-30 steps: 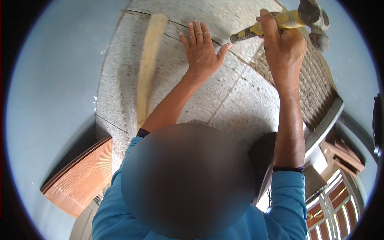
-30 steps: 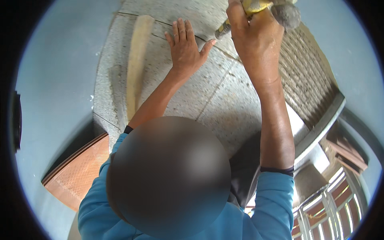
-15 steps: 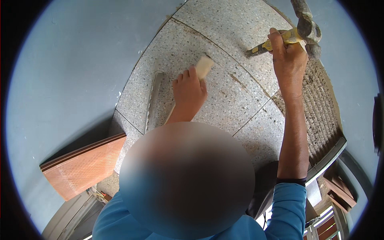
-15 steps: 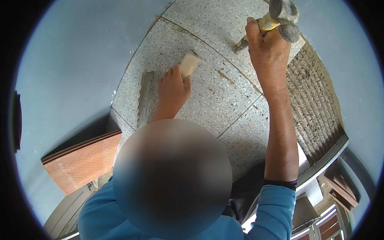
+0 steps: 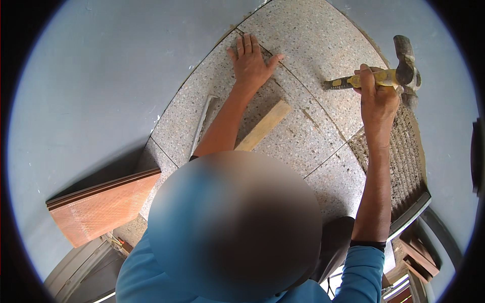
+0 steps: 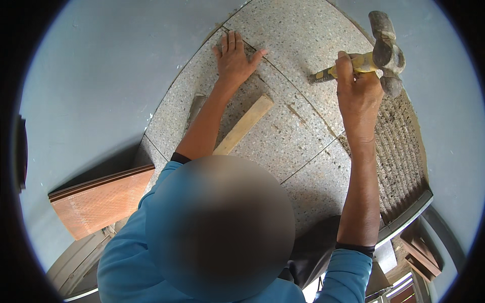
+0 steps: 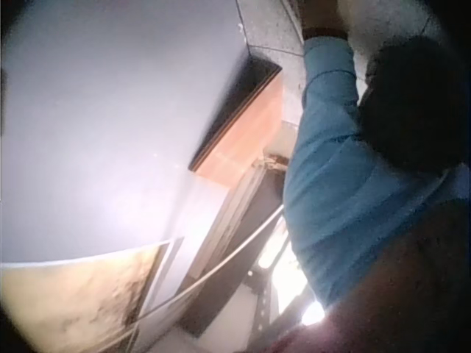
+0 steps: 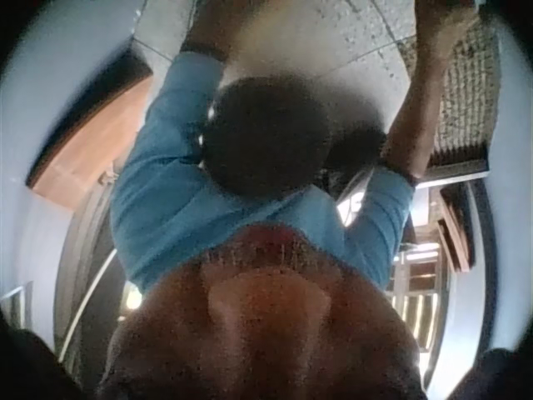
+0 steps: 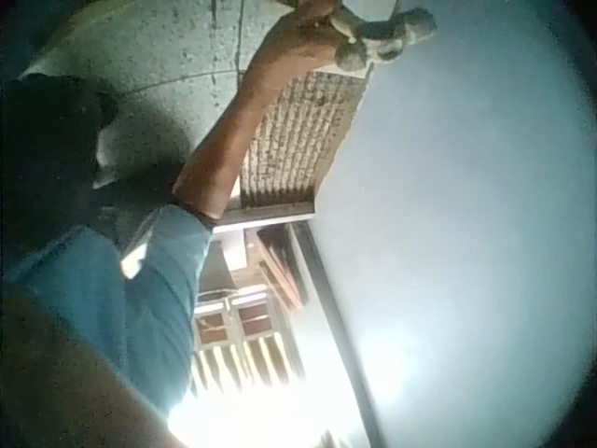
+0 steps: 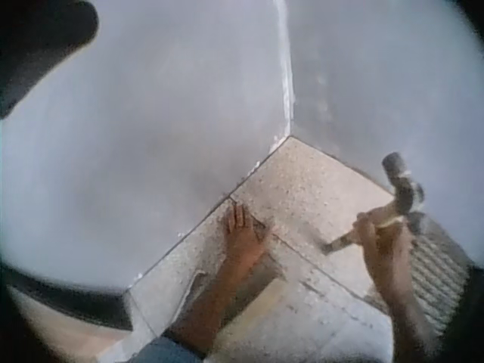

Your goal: Manually align and hammer tiles into place on a floor.

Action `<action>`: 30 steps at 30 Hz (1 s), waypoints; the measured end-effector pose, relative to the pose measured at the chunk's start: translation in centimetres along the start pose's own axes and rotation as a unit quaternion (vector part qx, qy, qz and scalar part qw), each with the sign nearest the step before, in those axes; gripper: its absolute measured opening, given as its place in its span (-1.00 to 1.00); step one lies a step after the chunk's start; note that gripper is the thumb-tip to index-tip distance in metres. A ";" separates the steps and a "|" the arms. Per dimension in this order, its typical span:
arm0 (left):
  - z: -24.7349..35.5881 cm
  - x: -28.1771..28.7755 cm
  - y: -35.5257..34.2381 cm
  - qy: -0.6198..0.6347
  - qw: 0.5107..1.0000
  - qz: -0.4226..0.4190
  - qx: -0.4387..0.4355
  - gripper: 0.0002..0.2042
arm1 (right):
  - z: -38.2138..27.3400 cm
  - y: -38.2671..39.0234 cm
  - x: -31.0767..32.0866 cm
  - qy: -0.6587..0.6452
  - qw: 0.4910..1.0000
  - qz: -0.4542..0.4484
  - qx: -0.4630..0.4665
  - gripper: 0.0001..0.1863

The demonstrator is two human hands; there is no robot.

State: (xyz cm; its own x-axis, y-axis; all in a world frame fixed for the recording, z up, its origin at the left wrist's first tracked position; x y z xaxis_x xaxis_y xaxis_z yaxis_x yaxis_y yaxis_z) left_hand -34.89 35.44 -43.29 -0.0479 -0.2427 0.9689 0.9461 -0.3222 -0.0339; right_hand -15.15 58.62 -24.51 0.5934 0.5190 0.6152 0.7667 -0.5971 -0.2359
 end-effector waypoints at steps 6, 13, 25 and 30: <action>-1.1 0.1 -0.8 -0.013 1.000 0.020 -0.021 0.08 | 0.1 -0.3 -0.4 0.018 1.000 -0.013 -0.019 -0.59; -0.5 -0.1 -0.5 -0.060 0.998 0.017 -0.031 0.05 | 0.1 0.2 -0.4 -0.002 1.000 -0.002 -0.010 -0.59; 5.8 -0.5 4.1 -0.013 0.993 -0.022 -0.119 0.01 | 0.2 0.6 0.6 -0.065 0.996 0.007 0.061 -0.65; 12.3 -2.0 8.9 -0.023 0.974 -0.091 -0.205 0.02 | 1.7 2.9 4.8 0.049 0.998 0.014 0.020 -0.62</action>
State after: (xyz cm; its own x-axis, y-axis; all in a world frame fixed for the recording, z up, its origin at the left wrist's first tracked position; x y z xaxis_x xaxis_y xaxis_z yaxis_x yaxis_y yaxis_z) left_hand -22.47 44.30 -42.55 -0.1797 -0.1093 0.9776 0.7155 -0.6965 0.0536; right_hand -9.65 60.43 -23.48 0.5893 0.4385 0.6786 0.7605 -0.5846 -0.2826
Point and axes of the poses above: each hand's wrist, its own y-axis away from the middle knuckle, its own x-axis out of the back of the hand, z = x × y, the point moved 7 cm from there along -y, towards the middle knuckle, and after that the axes turned 6 degrees about x, right-handed, at the moved point
